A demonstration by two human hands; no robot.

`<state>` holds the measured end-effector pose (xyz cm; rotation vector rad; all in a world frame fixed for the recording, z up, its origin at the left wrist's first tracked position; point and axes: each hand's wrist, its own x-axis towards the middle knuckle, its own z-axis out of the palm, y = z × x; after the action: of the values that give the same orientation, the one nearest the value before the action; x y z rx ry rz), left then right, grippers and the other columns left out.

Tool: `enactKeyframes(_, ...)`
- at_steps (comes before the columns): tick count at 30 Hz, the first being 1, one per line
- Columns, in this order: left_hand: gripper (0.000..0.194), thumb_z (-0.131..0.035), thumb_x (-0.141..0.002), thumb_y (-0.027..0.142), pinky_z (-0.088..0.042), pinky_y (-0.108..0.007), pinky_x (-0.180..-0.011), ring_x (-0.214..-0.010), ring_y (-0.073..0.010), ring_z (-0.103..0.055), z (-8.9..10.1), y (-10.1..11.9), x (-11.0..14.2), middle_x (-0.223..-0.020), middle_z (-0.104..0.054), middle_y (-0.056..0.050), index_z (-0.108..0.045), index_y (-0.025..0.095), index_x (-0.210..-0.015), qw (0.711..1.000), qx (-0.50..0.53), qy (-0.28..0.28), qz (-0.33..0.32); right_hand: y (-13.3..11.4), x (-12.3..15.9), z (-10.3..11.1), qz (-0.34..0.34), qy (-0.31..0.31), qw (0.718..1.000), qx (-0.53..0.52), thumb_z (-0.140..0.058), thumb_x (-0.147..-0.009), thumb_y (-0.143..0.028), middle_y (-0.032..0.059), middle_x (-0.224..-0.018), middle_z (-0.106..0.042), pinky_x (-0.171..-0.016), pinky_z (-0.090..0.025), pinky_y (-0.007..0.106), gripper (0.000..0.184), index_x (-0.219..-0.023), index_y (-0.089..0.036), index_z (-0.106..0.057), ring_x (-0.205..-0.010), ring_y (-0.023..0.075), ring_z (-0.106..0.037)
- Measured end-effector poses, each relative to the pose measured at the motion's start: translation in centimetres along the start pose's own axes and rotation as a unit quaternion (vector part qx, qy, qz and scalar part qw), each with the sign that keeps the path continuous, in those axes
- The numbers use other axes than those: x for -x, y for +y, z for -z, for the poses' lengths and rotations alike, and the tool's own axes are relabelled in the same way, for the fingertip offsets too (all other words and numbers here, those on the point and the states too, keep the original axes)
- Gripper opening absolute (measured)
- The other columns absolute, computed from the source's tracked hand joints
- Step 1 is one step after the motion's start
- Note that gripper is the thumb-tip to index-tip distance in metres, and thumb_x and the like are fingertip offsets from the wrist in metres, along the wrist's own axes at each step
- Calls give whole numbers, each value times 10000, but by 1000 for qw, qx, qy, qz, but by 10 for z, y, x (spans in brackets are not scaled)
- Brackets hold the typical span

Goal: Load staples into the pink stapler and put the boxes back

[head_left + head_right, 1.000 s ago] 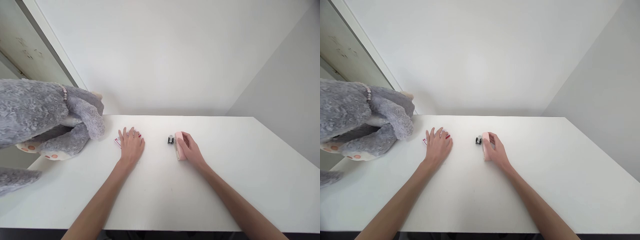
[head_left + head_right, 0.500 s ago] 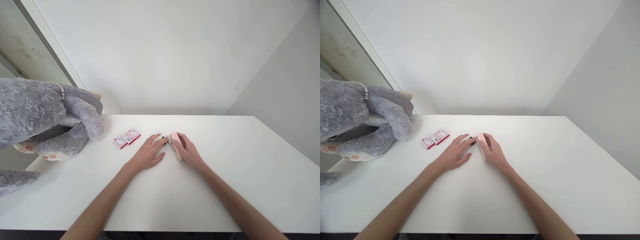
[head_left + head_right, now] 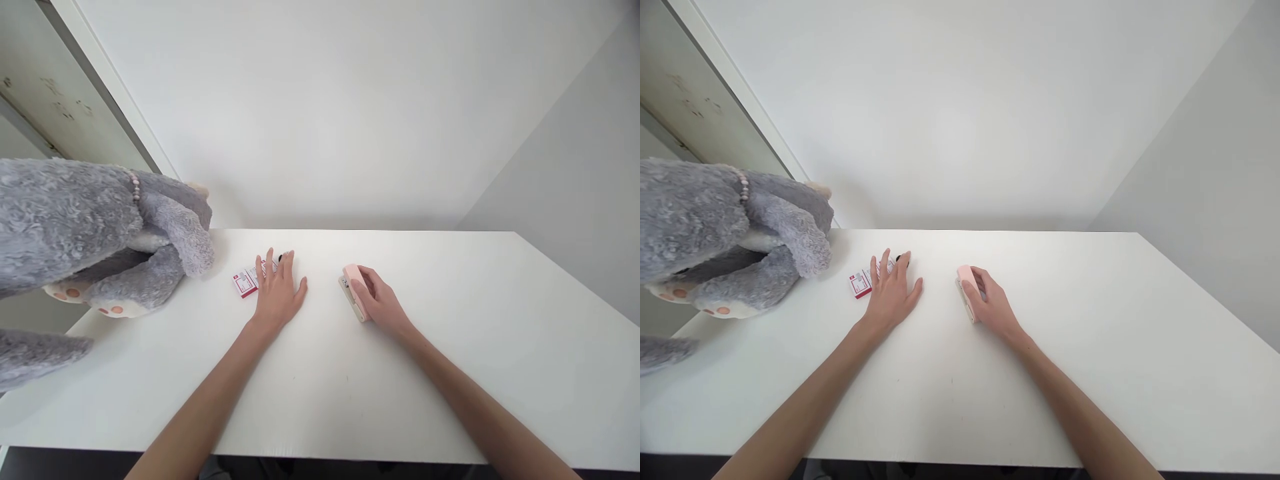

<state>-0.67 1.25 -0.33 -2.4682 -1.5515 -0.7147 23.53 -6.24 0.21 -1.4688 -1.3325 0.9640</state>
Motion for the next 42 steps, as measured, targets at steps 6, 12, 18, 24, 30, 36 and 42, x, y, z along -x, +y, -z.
enactKeyframes(6, 654, -504, -1013, 370, -130, -743, -1294, -1593, -456, -236, -2, -1, 0, -1429, -614, -212, -339, 91, -1582, 999, -12, 39, 11, 1, 0, -1, 25, 5, 1000, 12, -727, -898, -532, 84, -1468, -650, -1086, -550, 483, 560, -1388, -304, -578, -1353, 301, -624)
enactKeyframes(12, 480, -532, -1019, 287, -331, -650, -1256, -1528, -385, -342, 5, 5, -1, -1490, -577, -163, -485, 164, -1480, 995, 60, 49, -68, 1, 1, -1, 50, 41, 998, 21, -712, -914, -488, 67, -1312, -716, -979, -567, 448, 359, -1213, -293, -674, -1179, 281, -684)
enactKeyframes(18, 217, -579, -1045, 339, -422, -574, -1197, -1441, -304, -452, 7, 18, 2, -1338, -705, -51, -704, 274, -1210, 972, 194, -1, -133, 1, -1, 0, 90, 27, 995, 37, -686, -935, -498, 60, -1232, -727, -963, -535, 430, 278, -1109, -283, -718, -1115, 274, -672)
enactKeyframes(24, 245, -666, -998, 435, -521, -504, -1090, -1301, -285, -566, 5, 19, 0, -1172, -781, -50, -776, 273, -1146, 948, 303, -50, -86, -3, 1, 2, 82, -34, 996, 31, -666, -952, -525, 47, -1224, -729, -955, -530, 424, 306, -1150, -301, -732, -1116, 269, -672)
enactKeyframes(30, 240, -720, -948, 485, -566, -461, -998, -1164, -274, -633, 10, 20, -1, -1059, -793, -52, -807, 284, -1046, 932, 350, -78, -57, -9, 4, 4, 84, -79, 993, 26, -641, -958, -530, 48, -1233, -727, -965, -537, 416, 336, -1184, -291, -713, -1116, 264, -672)
enactKeyframes(36, 193, -773, -909, 470, -562, -427, -985, -1096, -251, -652, 11, 22, -1, -1011, -787, -35, -812, 284, -938, 932, 343, -87, -74, -7, 3, 7, 51, -103, 993, 4, -622, -970, -578, 33, -1227, -728, -934, -534, 405, 378, -1215, -303, -707, -1089, 255, -667)
enactKeyframes(42, 190, -789, -897, 466, -561, -411, -967, -1080, -242, -650, 11, 22, -1, -1005, -785, -28, -804, 280, -932, 930, 347, -93, -82, -5, 1, 9, 64, -112, 992, 3, -608, -978, -578, 34, -1216, -729, -929, -537, 393, 382, -1220, -297, -702, -1081, 251, -668)
